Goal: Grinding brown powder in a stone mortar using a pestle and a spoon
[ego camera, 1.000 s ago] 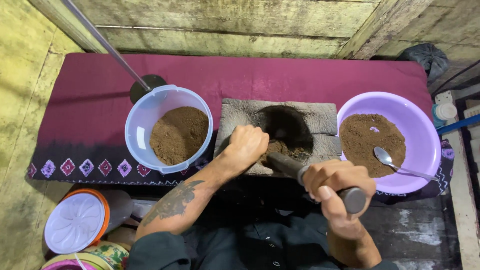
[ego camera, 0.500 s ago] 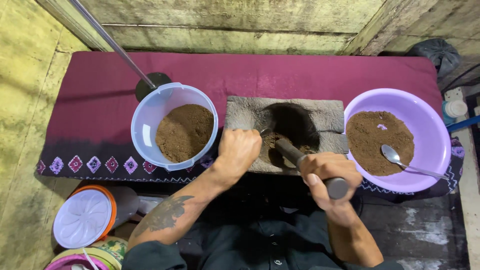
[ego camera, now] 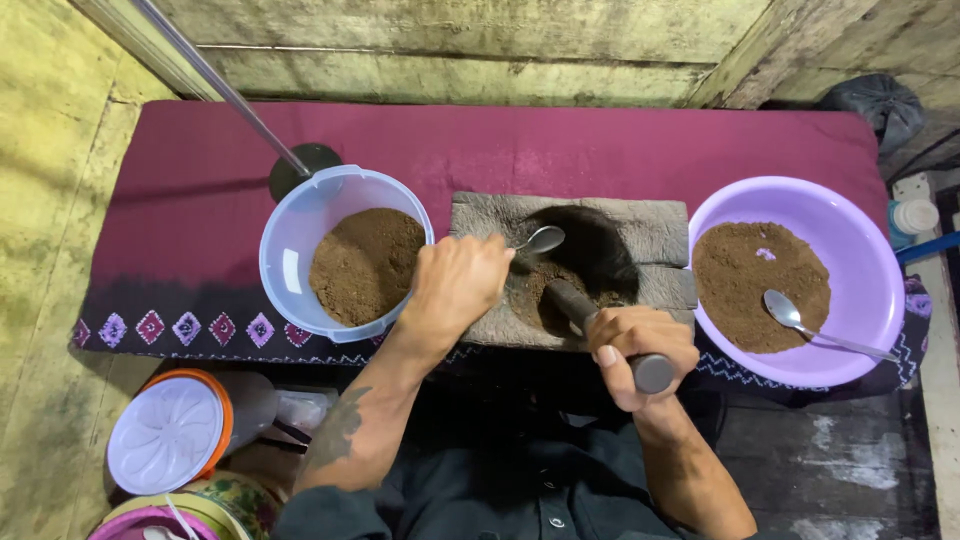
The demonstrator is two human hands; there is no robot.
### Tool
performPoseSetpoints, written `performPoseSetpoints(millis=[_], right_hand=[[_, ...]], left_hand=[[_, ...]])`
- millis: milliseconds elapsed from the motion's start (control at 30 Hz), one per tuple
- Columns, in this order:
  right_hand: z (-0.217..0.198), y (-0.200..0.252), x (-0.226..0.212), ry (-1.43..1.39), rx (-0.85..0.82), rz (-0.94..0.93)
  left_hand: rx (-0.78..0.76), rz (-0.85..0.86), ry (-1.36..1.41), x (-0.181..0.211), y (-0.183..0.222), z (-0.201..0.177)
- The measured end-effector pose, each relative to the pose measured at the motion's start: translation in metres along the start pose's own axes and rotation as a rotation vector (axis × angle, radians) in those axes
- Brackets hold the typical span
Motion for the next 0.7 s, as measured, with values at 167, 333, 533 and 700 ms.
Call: performPoseSetpoints(millis=[167, 333, 533, 700], right_hand=[[-0.025, 0.013, -0.002, -0.015, 0.033, -0.001], [-0.001, -0.021, -0.049, 0.153, 0.172, 0.240], [0.000, 0.009, -0.002, 0.094, -0.065, 0.029], [0.001, 0.000, -0.002, -0.003, -0.061, 0.035]], left_hand=[[0.177, -0.041, 0.280, -0.012, 0.031, 0.005], [0.423, -0.077, 0.241, -0.013, 0.041, 0.039], [0.520, -0.021, 0.254, -0.010, 0.045, 0.031], [0.639, -0.019, 0.189, -0.006, 0.047, 0.031]])
Point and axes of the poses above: each hand's wrist, its own y-axis away from the middle knuckle, its own z-axis out of the palm, x = y × z, the point moved 5 cm from there along -y, towards the middle knuckle, and after that the axes turned 2 degrees about -x, right-handed, at the moved point
